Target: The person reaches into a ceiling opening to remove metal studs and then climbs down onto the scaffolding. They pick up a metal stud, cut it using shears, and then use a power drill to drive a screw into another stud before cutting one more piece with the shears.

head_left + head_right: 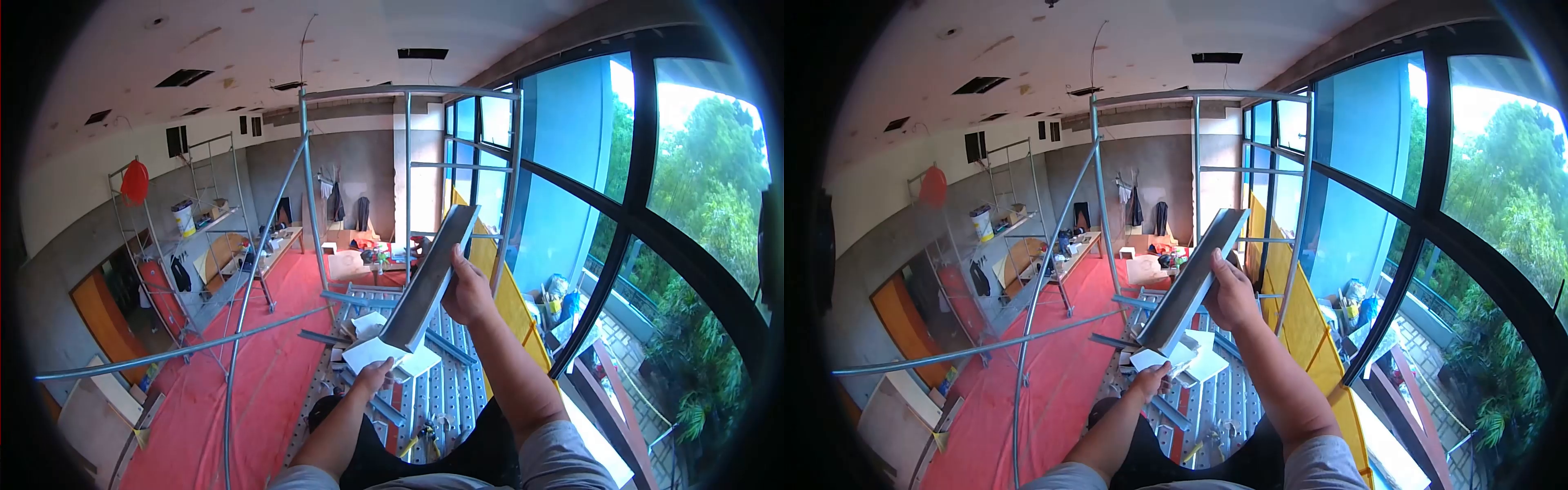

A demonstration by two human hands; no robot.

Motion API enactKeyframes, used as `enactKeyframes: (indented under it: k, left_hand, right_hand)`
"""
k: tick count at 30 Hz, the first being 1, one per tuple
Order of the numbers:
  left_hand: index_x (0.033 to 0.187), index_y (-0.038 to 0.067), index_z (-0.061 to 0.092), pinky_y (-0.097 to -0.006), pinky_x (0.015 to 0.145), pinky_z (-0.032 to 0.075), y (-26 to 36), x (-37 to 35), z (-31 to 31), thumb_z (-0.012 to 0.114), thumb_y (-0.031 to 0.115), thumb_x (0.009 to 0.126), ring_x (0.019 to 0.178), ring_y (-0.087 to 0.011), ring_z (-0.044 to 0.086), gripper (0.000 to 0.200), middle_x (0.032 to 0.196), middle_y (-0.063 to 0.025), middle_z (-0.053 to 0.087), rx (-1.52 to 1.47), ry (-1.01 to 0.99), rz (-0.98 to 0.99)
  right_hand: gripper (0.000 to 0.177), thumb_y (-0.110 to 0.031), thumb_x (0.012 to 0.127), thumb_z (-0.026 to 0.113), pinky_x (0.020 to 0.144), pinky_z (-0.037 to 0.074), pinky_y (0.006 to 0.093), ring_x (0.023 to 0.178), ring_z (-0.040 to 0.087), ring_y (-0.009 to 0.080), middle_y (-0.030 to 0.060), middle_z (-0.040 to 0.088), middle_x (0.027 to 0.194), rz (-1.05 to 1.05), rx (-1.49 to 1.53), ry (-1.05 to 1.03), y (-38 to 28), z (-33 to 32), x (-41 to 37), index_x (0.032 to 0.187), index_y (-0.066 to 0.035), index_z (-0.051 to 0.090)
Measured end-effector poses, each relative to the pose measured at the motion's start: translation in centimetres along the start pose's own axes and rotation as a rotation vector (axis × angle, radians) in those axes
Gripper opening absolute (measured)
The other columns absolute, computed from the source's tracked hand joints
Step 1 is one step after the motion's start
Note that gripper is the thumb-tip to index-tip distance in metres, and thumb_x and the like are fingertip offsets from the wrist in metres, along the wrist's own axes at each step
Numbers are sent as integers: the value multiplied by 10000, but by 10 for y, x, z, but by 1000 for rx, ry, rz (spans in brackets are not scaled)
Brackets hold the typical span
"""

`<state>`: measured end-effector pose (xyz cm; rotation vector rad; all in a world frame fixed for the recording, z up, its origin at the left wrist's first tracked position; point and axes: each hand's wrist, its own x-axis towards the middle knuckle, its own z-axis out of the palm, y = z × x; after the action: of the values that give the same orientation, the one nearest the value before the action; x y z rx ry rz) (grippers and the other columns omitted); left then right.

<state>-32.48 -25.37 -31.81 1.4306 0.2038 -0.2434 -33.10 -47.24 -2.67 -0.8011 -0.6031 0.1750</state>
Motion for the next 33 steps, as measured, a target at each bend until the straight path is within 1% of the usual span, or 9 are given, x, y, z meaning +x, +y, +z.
enactKeyframes:
  k: [7, 10, 19, 25, 27, 29, 31, 32, 33]
  left_hand:
    - [980, 73, 659, -243, 545, 498, -1, -4, -1, 591, 474, 968, 597, -100, 574, 406, 733, -2, 595, 76, 7, -7]
    - [985, 65, 656, -238, 534, 493, -1, -4, -2, 598, 472, 966, 604, -93, 573, 411, 735, -6, 593, 80, 21, 0]
    - [1018, 43, 652, -244, 512, 478, -8, 2, -7, 598, 469, 966, 590, -96, 557, 432, 756, -13, 591, 86, 1, -7]
    - [985, 82, 658, -249, 502, 463, -12, 2, -8, 614, 469, 957, 571, -86, 544, 391, 729, 5, 592, 103, -17, 27]
    - [944, 95, 661, -247, 501, 462, -19, 3, -5, 652, 437, 938, 583, -88, 564, 343, 722, 14, 610, 118, 76, 93]
    - [977, 67, 669, -272, 512, 470, -37, 20, -16, 696, 395, 911, 565, -98, 566, 335, 689, 17, 606, 160, 26, 77]
    - [1063, 8, 660, -320, 572, 509, -35, 17, -21, 688, 527, 871, 630, -153, 622, 554, 762, -57, 658, 460, 49, 52]
    - [1160, -29, 634, -345, 625, 528, -68, 48, -38, 678, 592, 846, 679, -177, 634, 697, 836, -101, 677, 576, 82, 102]
    - [967, 59, 705, -282, 535, 465, -51, 31, -28, 677, 441, 923, 601, -90, 558, 385, 717, -2, 632, 524, 80, 105]
  right_hand:
    - [562, -483, 1033, 408, 918, 536, 488, 1055, 646, 295, 159, 631, 1161, 31, -32, 32, -2, 11, -2, 1359, -32, 485]
    - [434, -392, 1036, 486, 914, 513, 436, 984, 647, 269, 142, 644, 1078, 57, 99, 49, -7, 18, -6, 1219, -1, 533]
    - [423, -399, 1038, 477, 908, 517, 427, 971, 649, 262, 138, 647, 1069, 49, 76, 93, -3, 16, -8, 1212, -19, 543]
    - [437, -412, 1036, 474, 887, 531, 427, 942, 663, 268, 137, 663, 1042, 39, 94, 137, 6, 0, -5, 1195, -13, 551]
    - [442, -416, 1039, 459, 882, 538, 426, 940, 670, 267, 142, 667, 1017, 58, 32, 127, 4, -12, -8, 1185, -10, 558]
    - [439, -409, 1042, 451, 873, 545, 422, 926, 674, 270, 147, 671, 1000, 70, 19, 149, 10, -41, -6, 1179, -8, 565]
    - [434, -401, 1044, 452, 851, 553, 409, 901, 679, 265, 151, 674, 991, 88, 15, 212, 16, -66, -9, 1170, -5, 577]
    - [431, -399, 1043, 455, 834, 558, 402, 885, 681, 258, 152, 676, 987, 105, 12, 235, 15, -72, -11, 1160, -4, 585]
    - [427, -396, 1043, 459, 812, 560, 394, 871, 680, 251, 152, 677, 979, 110, -25, 303, 18, -87, -10, 1150, -3, 589]
